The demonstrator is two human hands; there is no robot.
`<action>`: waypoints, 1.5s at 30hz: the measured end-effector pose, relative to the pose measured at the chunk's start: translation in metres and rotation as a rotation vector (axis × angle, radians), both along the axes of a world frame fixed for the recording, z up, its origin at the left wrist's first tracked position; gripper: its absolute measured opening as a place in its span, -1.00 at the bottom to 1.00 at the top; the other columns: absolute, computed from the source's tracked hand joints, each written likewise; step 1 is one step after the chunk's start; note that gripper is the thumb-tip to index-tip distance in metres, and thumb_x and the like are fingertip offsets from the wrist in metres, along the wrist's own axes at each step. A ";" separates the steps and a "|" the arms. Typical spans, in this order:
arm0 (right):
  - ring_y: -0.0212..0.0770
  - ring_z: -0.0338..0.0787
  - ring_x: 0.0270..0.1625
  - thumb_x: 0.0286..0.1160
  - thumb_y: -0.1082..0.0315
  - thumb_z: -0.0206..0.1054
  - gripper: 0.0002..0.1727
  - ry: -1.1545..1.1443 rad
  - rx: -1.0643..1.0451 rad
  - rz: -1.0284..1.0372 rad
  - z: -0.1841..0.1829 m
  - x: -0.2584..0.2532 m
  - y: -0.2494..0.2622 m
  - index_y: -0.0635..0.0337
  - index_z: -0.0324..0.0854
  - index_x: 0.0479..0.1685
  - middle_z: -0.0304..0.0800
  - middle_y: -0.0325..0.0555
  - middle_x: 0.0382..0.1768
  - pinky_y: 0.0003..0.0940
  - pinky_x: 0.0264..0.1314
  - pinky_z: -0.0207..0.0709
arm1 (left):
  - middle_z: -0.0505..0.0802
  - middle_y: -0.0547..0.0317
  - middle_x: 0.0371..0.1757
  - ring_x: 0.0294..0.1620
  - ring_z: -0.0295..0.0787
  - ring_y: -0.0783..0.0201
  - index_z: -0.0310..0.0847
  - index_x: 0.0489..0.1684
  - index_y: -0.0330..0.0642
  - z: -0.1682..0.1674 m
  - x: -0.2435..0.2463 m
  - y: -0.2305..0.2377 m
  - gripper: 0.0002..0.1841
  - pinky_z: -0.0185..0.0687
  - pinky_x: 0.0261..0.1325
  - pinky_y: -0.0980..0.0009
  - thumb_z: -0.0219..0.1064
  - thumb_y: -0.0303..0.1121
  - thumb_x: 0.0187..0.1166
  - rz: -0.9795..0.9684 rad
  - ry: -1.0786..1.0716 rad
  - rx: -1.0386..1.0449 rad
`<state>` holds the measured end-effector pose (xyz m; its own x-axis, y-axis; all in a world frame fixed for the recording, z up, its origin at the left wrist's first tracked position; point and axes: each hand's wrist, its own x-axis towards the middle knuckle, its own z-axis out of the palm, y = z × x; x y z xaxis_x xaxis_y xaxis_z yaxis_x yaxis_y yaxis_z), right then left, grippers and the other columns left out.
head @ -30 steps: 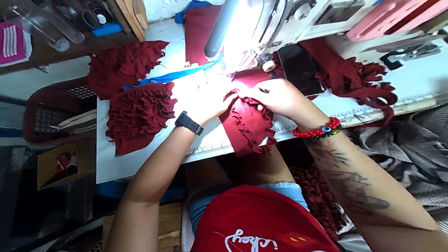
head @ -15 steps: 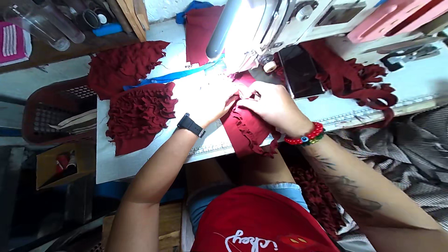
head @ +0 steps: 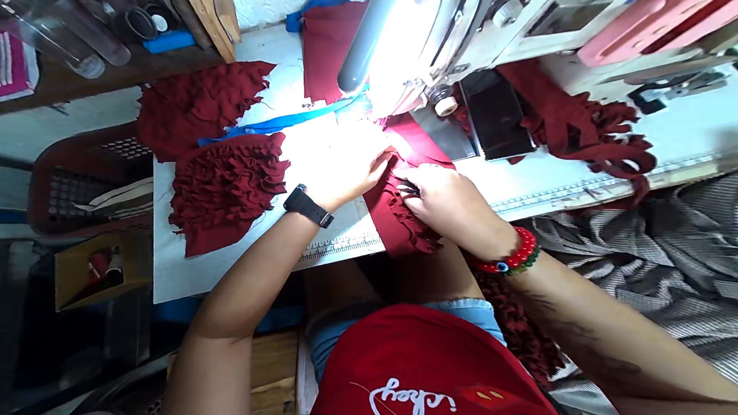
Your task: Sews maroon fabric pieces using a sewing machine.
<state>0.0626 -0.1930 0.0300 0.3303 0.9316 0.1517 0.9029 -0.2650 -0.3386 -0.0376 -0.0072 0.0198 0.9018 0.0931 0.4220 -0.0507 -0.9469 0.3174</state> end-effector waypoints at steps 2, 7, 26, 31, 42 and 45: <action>0.20 0.85 -0.07 0.47 0.42 0.38 -0.64 0.005 0.000 -0.004 0.001 0.000 -0.001 0.26 0.73 0.25 0.82 0.18 -0.10 0.22 -0.12 0.67 | 0.90 0.08 0.13 0.29 0.77 0.07 0.82 0.18 -0.08 -0.001 0.004 0.003 -0.70 0.49 0.43 0.00 0.17 -0.29 0.73 0.020 0.075 -0.030; 0.16 0.82 -0.16 0.47 0.42 0.38 -0.68 -0.052 -0.001 0.041 -0.004 0.000 -0.003 0.19 0.78 0.19 0.76 0.13 -0.20 0.14 -0.24 0.64 | 0.89 0.07 0.14 0.29 0.77 0.04 0.82 0.19 -0.01 -0.001 0.013 0.010 -0.69 0.53 0.41 0.00 0.15 -0.25 0.74 0.077 0.108 0.064; 0.11 0.81 -0.13 0.45 0.45 0.36 -0.64 0.023 0.029 0.047 -0.010 0.006 -0.008 0.12 0.79 0.23 0.75 0.08 -0.19 0.10 -0.23 0.65 | 0.81 0.03 -0.12 0.05 0.78 0.00 0.82 -0.01 -0.05 -0.003 0.021 0.016 -0.68 0.60 0.17 0.01 0.05 -0.30 0.81 -0.012 0.090 0.222; 0.10 0.81 -0.16 0.45 0.44 0.36 -0.65 0.020 0.023 0.043 -0.010 0.006 -0.007 0.09 0.80 0.21 0.75 0.07 -0.21 0.08 -0.26 0.64 | 0.79 0.01 -0.13 0.03 0.77 -0.01 0.77 -0.05 -0.12 0.007 0.019 0.016 -0.68 0.59 0.13 0.06 0.02 -0.31 0.82 -0.035 0.144 0.282; 0.07 0.80 -0.15 0.49 0.42 0.33 -0.60 0.020 0.034 0.039 -0.012 0.006 -0.008 0.06 0.78 0.31 0.74 0.04 -0.23 0.04 -0.26 0.63 | 0.84 0.02 -0.15 0.01 0.81 -0.01 0.75 -0.08 -0.15 0.008 0.022 0.020 -0.74 0.64 0.07 0.00 0.09 -0.31 0.75 -0.015 0.147 0.224; 0.07 0.80 -0.16 0.48 0.42 0.34 -0.62 0.021 0.031 0.038 -0.012 0.006 -0.008 0.07 0.78 0.28 0.75 0.05 -0.23 0.06 -0.26 0.62 | 0.87 0.05 -0.04 0.09 0.82 0.03 0.77 0.06 -0.10 0.005 0.018 0.019 -0.73 0.64 0.17 0.01 0.14 -0.25 0.74 0.061 0.137 0.127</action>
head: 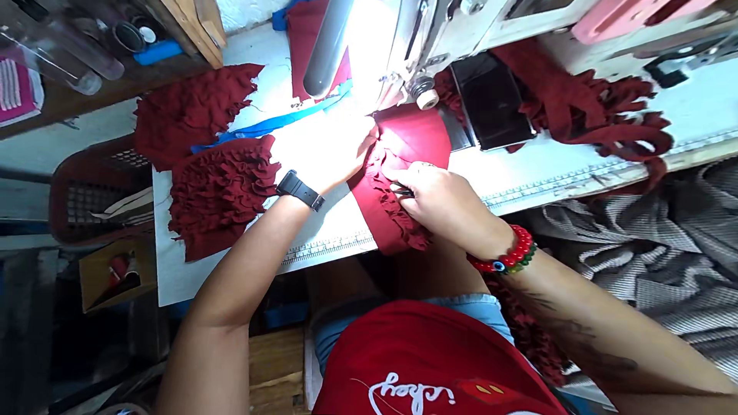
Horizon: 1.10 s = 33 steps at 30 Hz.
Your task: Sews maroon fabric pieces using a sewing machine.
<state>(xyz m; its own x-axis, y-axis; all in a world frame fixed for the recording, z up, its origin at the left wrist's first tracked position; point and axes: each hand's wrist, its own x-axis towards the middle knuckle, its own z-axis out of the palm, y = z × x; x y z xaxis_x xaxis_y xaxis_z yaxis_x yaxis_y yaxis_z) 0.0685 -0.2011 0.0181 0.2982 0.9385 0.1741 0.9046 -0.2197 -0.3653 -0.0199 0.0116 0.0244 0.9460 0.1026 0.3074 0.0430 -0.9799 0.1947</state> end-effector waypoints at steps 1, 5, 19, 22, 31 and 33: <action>0.09 0.80 -0.15 0.47 0.43 0.35 -0.65 0.001 -0.003 0.002 0.000 0.000 0.000 0.10 0.79 0.23 0.75 0.05 -0.23 0.07 -0.25 0.63 | 0.88 0.04 0.02 0.15 0.82 0.04 0.77 0.11 -0.12 -0.002 -0.002 -0.001 -0.72 0.62 0.24 0.02 0.15 -0.27 0.73 0.000 -0.019 -0.021; 0.10 0.83 -0.07 0.52 0.39 0.34 -0.67 0.050 -0.009 0.002 0.002 0.004 0.000 0.09 0.79 0.23 0.80 0.06 -0.16 0.15 -0.16 0.65 | 0.89 0.10 0.09 0.29 0.75 0.10 0.83 0.03 -0.10 -0.006 -0.016 -0.012 -0.73 0.53 0.43 0.07 0.16 -0.35 0.67 -0.082 -0.084 -0.057; -0.55 0.36 -0.77 0.79 0.29 0.17 -0.76 1.233 -0.059 -0.275 0.037 0.024 0.008 0.09 0.65 -0.27 0.50 -0.33 -0.70 -0.70 -0.76 0.22 | 0.86 0.04 0.18 0.44 0.66 -0.01 0.80 0.12 -0.09 -0.011 -0.015 -0.020 -0.69 0.37 0.57 -0.04 0.26 -0.17 0.62 -0.090 -0.020 -0.148; -0.57 0.31 -0.82 0.77 0.21 0.22 -0.73 1.179 -0.051 -0.254 0.041 0.022 -0.002 0.03 0.62 -0.36 0.45 -0.35 -0.75 -0.72 -0.79 0.16 | 0.89 0.06 0.13 0.34 0.74 0.04 0.82 0.13 -0.07 -0.016 -0.013 -0.021 -0.72 0.48 0.50 -0.01 0.27 -0.22 0.64 -0.091 -0.032 -0.141; -0.22 0.49 -0.60 0.61 0.04 0.40 -0.71 0.380 0.087 -0.145 0.009 0.017 -0.004 0.08 0.68 -0.17 0.54 -0.17 -0.58 -0.19 -0.55 0.39 | 0.91 0.12 -0.09 0.12 0.82 0.13 0.88 -0.09 -0.06 -0.017 -0.015 -0.023 -0.80 0.60 0.33 0.11 0.29 -0.29 0.67 -0.107 -0.144 -0.135; -0.17 0.51 -0.58 0.63 0.03 0.39 -0.70 0.303 0.096 -0.160 0.008 0.013 0.000 0.09 0.65 -0.16 0.56 -0.14 -0.55 -0.14 -0.54 0.39 | 0.92 0.12 -0.10 0.11 0.83 0.14 0.88 -0.08 -0.07 -0.020 -0.015 -0.023 -0.80 0.60 0.32 0.10 0.29 -0.30 0.67 -0.110 -0.166 -0.146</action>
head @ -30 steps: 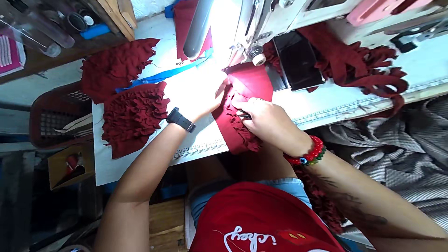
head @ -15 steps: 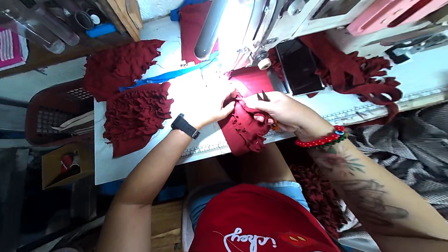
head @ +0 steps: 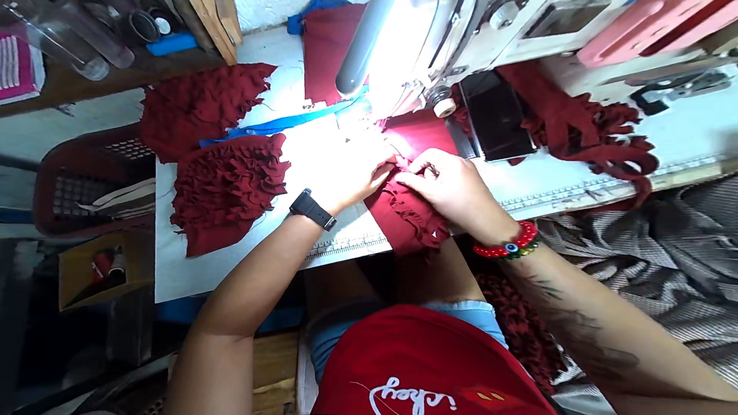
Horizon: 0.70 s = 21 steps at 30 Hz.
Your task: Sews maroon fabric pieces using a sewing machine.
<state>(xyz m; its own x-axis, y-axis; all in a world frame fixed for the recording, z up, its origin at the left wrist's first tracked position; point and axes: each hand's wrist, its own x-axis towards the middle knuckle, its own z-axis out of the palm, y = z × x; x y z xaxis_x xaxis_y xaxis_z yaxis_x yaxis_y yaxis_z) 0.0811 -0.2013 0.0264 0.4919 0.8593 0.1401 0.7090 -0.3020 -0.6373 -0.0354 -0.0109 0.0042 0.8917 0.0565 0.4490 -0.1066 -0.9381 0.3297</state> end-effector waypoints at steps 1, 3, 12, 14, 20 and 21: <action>-0.14 0.54 -0.56 0.62 0.03 0.40 -0.70 -0.026 -0.002 -0.010 0.000 -0.002 0.001 0.10 0.65 -0.14 0.58 -0.11 -0.53 -0.11 -0.53 0.40 | 0.92 0.10 -0.11 0.09 0.83 0.13 0.88 -0.09 -0.09 -0.002 0.000 0.000 -0.80 0.60 0.29 0.10 0.29 -0.31 0.66 -0.002 -0.013 -0.006; -0.10 0.59 -0.52 0.62 0.01 0.40 -0.69 -0.065 -0.008 -0.029 -0.001 -0.005 0.004 0.09 0.66 -0.14 0.61 -0.10 -0.51 -0.05 -0.50 0.42 | 0.91 0.10 -0.13 0.08 0.82 0.12 0.88 -0.13 -0.09 -0.002 0.000 0.000 -0.80 0.61 0.28 0.11 0.29 -0.32 0.66 -0.003 -0.024 0.002; 0.18 0.82 -0.22 0.38 0.49 0.40 -0.80 -0.452 -0.038 0.134 -0.005 -0.022 0.003 0.30 0.75 -0.04 0.75 0.16 -0.19 0.14 -0.32 0.66 | 0.93 0.13 0.01 0.18 0.82 0.12 0.88 -0.07 -0.08 0.005 -0.006 0.001 -0.74 0.59 0.34 0.06 0.20 -0.32 0.69 0.012 0.066 0.038; 0.17 0.78 -0.29 0.33 0.46 0.43 -0.69 -0.445 -0.098 0.183 -0.001 -0.027 -0.004 0.30 0.77 0.08 0.69 0.14 -0.25 0.09 -0.42 0.61 | 0.93 0.04 0.03 0.14 0.86 0.07 0.87 0.00 -0.19 0.012 -0.013 0.000 -0.74 0.65 0.27 0.06 0.21 -0.37 0.67 0.016 0.101 -0.033; 0.13 0.80 -0.25 0.32 0.52 0.42 -0.77 -0.354 -0.167 0.214 0.007 -0.022 -0.008 0.21 0.82 -0.05 0.73 0.09 -0.26 0.13 -0.35 0.64 | 0.90 0.08 -0.09 0.05 0.82 0.16 0.87 -0.16 -0.19 0.016 -0.012 -0.013 -0.82 0.62 0.19 0.12 0.28 -0.44 0.57 -0.139 -0.006 -0.056; 0.13 0.82 -0.21 0.37 0.50 0.42 -0.78 -0.330 -0.164 0.220 0.009 -0.021 -0.008 0.21 0.82 -0.03 0.75 0.08 -0.25 0.14 -0.29 0.66 | 0.90 0.12 -0.07 0.05 0.83 0.18 0.88 -0.13 -0.15 0.016 -0.011 -0.015 -0.80 0.63 0.18 0.11 0.27 -0.41 0.57 -0.134 0.054 -0.032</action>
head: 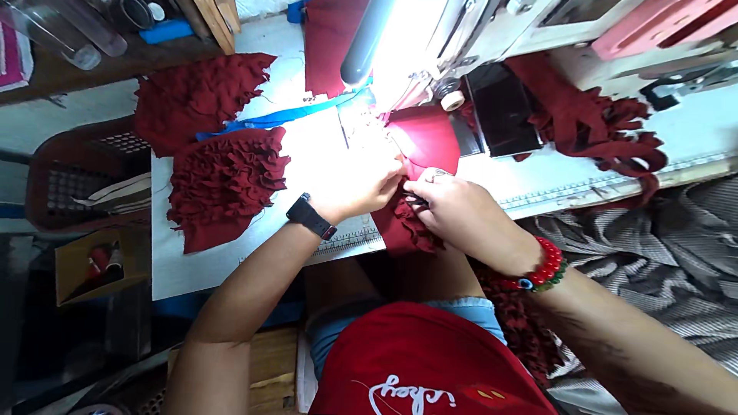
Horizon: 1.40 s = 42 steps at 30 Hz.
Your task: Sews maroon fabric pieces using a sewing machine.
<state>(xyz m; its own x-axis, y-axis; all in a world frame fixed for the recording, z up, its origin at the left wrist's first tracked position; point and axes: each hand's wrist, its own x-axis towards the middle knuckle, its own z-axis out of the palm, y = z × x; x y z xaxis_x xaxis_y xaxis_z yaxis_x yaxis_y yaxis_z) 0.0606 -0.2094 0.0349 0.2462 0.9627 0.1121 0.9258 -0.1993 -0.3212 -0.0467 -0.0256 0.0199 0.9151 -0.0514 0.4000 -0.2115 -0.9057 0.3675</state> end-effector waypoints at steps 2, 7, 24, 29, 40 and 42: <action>0.05 0.84 -0.13 0.50 0.44 0.38 -0.74 0.126 -0.004 -0.026 0.006 0.006 -0.002 0.22 0.80 0.12 0.82 0.05 -0.16 0.13 -0.10 0.71 | 0.90 0.11 0.01 0.10 0.83 0.16 0.87 -0.03 -0.14 -0.004 0.001 -0.001 -0.78 0.66 0.20 0.08 0.28 -0.38 0.59 0.007 0.091 -0.003; -0.39 0.62 -0.54 0.48 0.34 0.52 -0.71 0.566 -0.009 -0.183 0.018 0.029 -0.007 0.07 0.75 0.16 0.73 -0.30 -0.51 -0.39 -0.47 0.54 | 0.87 0.08 -0.02 0.21 0.76 0.07 0.85 -0.04 -0.12 -0.011 0.005 -0.001 -0.81 0.49 0.38 -0.04 0.37 -0.31 0.55 0.013 0.051 -0.013; -0.41 0.52 -0.64 0.64 0.22 0.40 -0.91 0.563 0.003 -0.133 0.010 0.032 -0.007 -0.04 0.80 -0.13 0.63 -0.31 -0.63 -0.44 -0.60 0.36 | 0.90 0.19 -0.17 0.06 0.80 0.21 0.86 -0.15 -0.04 -0.008 0.000 0.001 -0.85 0.39 0.45 0.04 0.34 -0.29 0.60 0.093 -0.004 -0.004; -0.36 0.51 -0.62 0.53 0.16 0.49 -0.89 0.415 0.101 -0.145 -0.002 0.028 0.000 -0.06 0.78 -0.18 0.63 -0.31 -0.59 -0.33 -0.57 0.37 | 0.90 0.16 -0.16 0.05 0.81 0.20 0.86 -0.14 -0.06 -0.008 -0.001 0.000 -0.84 0.46 0.37 0.07 0.33 -0.32 0.60 0.091 0.001 -0.039; -0.26 0.53 -0.57 0.56 0.18 0.46 -0.85 0.361 0.146 -0.162 -0.003 0.017 0.005 0.04 0.72 -0.13 0.64 -0.20 -0.53 -0.26 -0.54 0.38 | 0.89 0.16 -0.22 -0.03 0.82 0.21 0.86 -0.18 -0.07 -0.007 -0.002 0.002 -0.86 0.42 0.37 0.03 0.35 -0.32 0.60 0.094 -0.009 -0.044; -0.07 0.69 -0.47 0.55 0.26 0.42 -0.87 0.179 0.149 -0.138 -0.010 0.015 0.009 0.09 0.68 -0.12 0.71 -0.09 -0.46 -0.03 -0.47 0.49 | 0.91 0.19 -0.20 -0.02 0.82 0.22 0.88 -0.17 -0.03 -0.008 -0.002 0.002 -0.86 0.47 0.34 0.07 0.36 -0.31 0.59 0.099 -0.011 -0.036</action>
